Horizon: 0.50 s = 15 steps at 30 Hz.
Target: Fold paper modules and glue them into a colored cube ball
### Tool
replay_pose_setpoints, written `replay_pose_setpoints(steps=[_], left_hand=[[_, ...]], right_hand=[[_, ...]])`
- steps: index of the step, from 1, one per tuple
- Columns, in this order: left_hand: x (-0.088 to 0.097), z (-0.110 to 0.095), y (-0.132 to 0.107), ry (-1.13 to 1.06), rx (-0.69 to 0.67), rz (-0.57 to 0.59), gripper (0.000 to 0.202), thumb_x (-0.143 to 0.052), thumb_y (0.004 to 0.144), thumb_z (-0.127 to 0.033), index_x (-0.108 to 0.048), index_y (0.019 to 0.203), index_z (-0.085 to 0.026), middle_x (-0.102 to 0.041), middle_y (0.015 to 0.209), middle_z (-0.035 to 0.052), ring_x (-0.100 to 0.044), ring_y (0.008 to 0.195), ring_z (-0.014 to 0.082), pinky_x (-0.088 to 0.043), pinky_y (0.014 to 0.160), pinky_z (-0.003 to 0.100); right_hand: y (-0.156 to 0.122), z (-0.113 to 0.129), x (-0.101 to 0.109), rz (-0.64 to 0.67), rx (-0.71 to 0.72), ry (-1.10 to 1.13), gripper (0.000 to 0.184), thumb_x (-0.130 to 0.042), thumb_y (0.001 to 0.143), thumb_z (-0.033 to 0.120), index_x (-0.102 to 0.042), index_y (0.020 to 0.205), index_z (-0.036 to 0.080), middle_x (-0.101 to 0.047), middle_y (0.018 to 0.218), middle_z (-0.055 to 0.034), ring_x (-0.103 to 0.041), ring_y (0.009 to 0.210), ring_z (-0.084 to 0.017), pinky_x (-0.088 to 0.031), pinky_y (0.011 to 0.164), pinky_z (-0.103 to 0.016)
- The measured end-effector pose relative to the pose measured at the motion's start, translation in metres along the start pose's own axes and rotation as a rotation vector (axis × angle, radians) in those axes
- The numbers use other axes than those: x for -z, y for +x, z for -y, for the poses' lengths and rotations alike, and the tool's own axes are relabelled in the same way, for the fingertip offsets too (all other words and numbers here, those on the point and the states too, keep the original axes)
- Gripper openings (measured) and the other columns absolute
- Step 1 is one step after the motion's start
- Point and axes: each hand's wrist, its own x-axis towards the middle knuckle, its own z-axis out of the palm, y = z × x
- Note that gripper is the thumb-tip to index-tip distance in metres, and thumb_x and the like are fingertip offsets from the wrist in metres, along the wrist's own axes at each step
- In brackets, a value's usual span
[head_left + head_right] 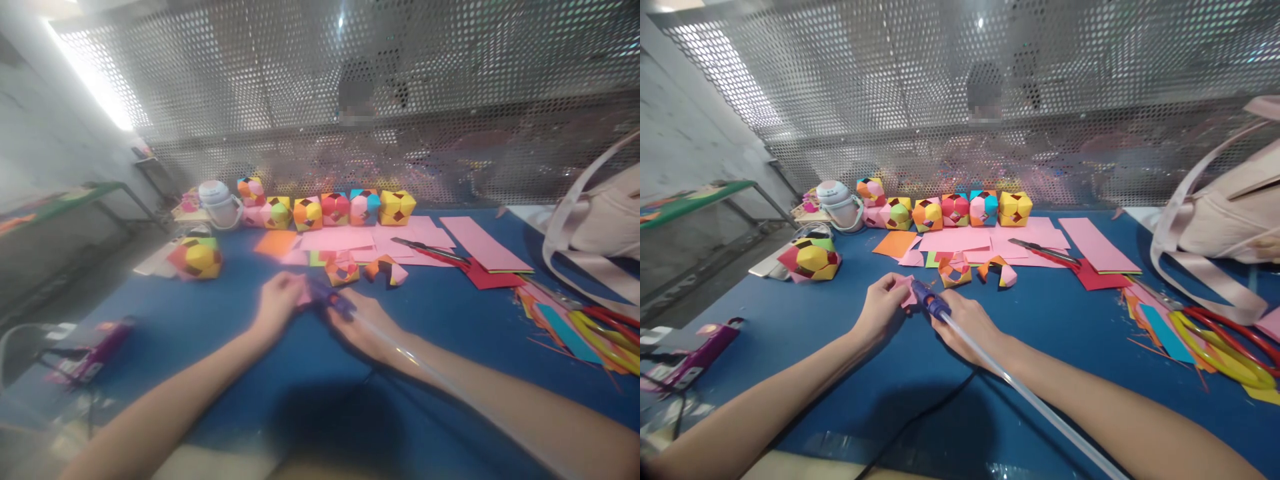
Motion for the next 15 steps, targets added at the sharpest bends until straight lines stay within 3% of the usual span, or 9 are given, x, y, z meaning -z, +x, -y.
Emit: replay_pose_setpoints(steps=[15], left_hand=[[-0.0017, 0.005, -0.0021, 0.001, 0.002, 0.008, 0.012, -0.064, 0.058, -0.023, -0.057, 0.062, -0.014, -0.055, 0.049, -0.002, -0.049, 0.041, 0.0092, -0.039, 0.039, 0.02]], right_hand=[[-0.0006, -0.0025, -0.0021, -0.002, 0.013, 0.007, 0.014, -0.05, 0.084, 0.028, -0.056, 0.092, 0.018, -0.068, 0.091, -0.0096, -0.066, 0.08, -0.023, -0.048, 0.068, -0.029]])
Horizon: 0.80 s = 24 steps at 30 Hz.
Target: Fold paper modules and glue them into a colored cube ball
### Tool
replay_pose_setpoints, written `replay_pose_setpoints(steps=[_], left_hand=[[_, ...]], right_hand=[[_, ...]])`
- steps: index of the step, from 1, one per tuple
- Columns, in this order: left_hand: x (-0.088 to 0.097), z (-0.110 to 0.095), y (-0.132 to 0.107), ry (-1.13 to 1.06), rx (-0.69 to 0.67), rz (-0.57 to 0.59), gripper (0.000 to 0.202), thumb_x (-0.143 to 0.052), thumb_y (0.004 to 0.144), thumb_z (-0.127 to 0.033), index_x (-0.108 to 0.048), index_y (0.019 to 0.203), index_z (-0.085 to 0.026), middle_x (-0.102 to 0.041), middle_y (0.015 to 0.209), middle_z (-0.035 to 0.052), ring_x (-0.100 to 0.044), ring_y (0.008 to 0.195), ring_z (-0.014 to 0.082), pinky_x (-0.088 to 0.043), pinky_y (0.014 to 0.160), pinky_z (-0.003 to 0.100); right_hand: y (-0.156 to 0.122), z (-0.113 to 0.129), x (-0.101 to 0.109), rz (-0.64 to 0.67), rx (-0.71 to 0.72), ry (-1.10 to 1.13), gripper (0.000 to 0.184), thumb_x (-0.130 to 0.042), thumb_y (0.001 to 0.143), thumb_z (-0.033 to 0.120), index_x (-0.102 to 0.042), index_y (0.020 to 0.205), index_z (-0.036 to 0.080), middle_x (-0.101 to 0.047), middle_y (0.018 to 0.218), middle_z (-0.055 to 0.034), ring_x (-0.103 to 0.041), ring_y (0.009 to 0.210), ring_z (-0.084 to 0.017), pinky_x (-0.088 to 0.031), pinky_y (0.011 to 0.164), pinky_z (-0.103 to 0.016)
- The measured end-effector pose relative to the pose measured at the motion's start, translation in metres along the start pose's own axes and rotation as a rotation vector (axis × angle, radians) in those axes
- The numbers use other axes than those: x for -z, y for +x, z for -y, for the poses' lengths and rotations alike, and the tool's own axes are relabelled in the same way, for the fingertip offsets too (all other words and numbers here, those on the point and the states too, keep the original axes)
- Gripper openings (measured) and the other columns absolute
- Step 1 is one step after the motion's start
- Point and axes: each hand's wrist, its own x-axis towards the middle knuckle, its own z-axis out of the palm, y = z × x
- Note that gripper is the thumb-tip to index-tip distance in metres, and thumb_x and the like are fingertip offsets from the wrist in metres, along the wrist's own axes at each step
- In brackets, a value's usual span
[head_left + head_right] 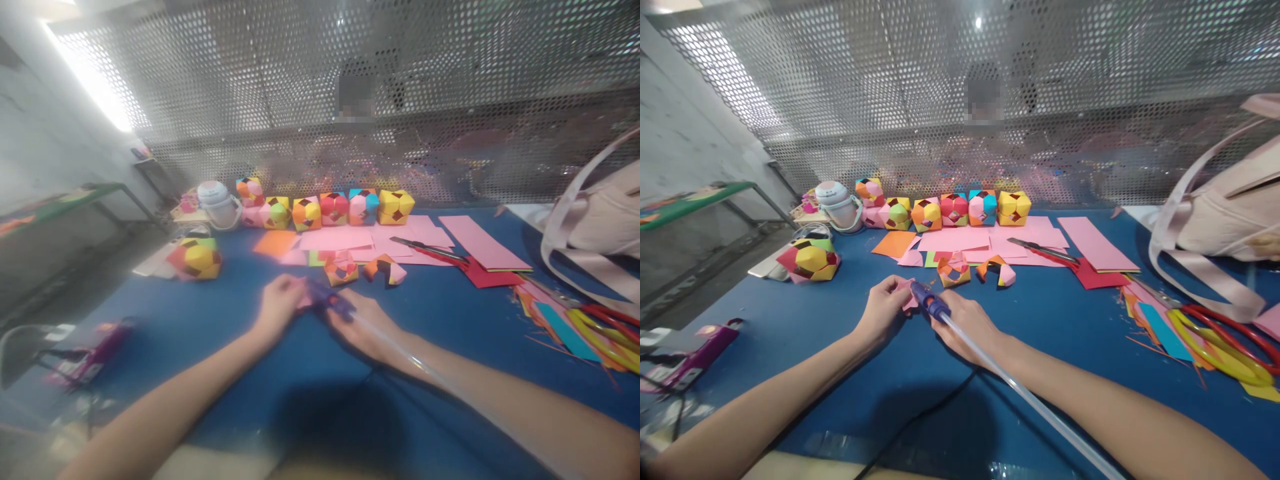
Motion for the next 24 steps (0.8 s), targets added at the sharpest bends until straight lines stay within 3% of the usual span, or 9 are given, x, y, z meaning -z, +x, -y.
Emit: replay_pose_setpoints(steps=[16, 21, 24], left_hand=[[0.002, -0.006, -0.001, -0.066, -0.003, -0.046, 0.011, -0.058, 0.058, -0.018, -0.056, 0.068, -0.015, -0.054, 0.051, -0.0034, -0.05, 0.041, 0.0096, -0.04, 0.04, 0.021], [0.004, -0.013, -0.004, -0.096, -0.015, -0.079, 0.009, -0.054, 0.06, -0.016, -0.054, 0.069, -0.016, -0.052, 0.05, -0.0045, -0.05, 0.042, 0.0097, -0.04, 0.041, 0.021], [0.006, -0.02, -0.006, -0.102, -0.033, -0.11, 0.008, -0.055, 0.06, -0.016, -0.054, 0.069, -0.016, -0.051, 0.051, -0.0044, -0.049, 0.043, 0.0095, -0.04, 0.041, 0.02]], right_hand=[[0.0, 0.001, 0.002, -0.048, -0.018, 0.047, 0.015, -0.049, 0.083, 0.028, -0.058, 0.09, 0.018, -0.069, 0.089, -0.0089, -0.066, 0.08, -0.023, -0.049, 0.069, -0.03], [0.004, -0.003, -0.004, -0.163, -0.03, 0.139, 0.023, -0.05, 0.083, 0.03, -0.059, 0.103, 0.02, -0.069, 0.094, -0.0064, -0.066, 0.083, -0.021, -0.05, 0.072, -0.028], [0.006, -0.006, -0.007, -0.158, -0.056, 0.104, 0.025, -0.05, 0.084, 0.031, -0.059, 0.105, 0.021, -0.069, 0.095, -0.006, -0.065, 0.086, -0.022, -0.049, 0.075, -0.03]])
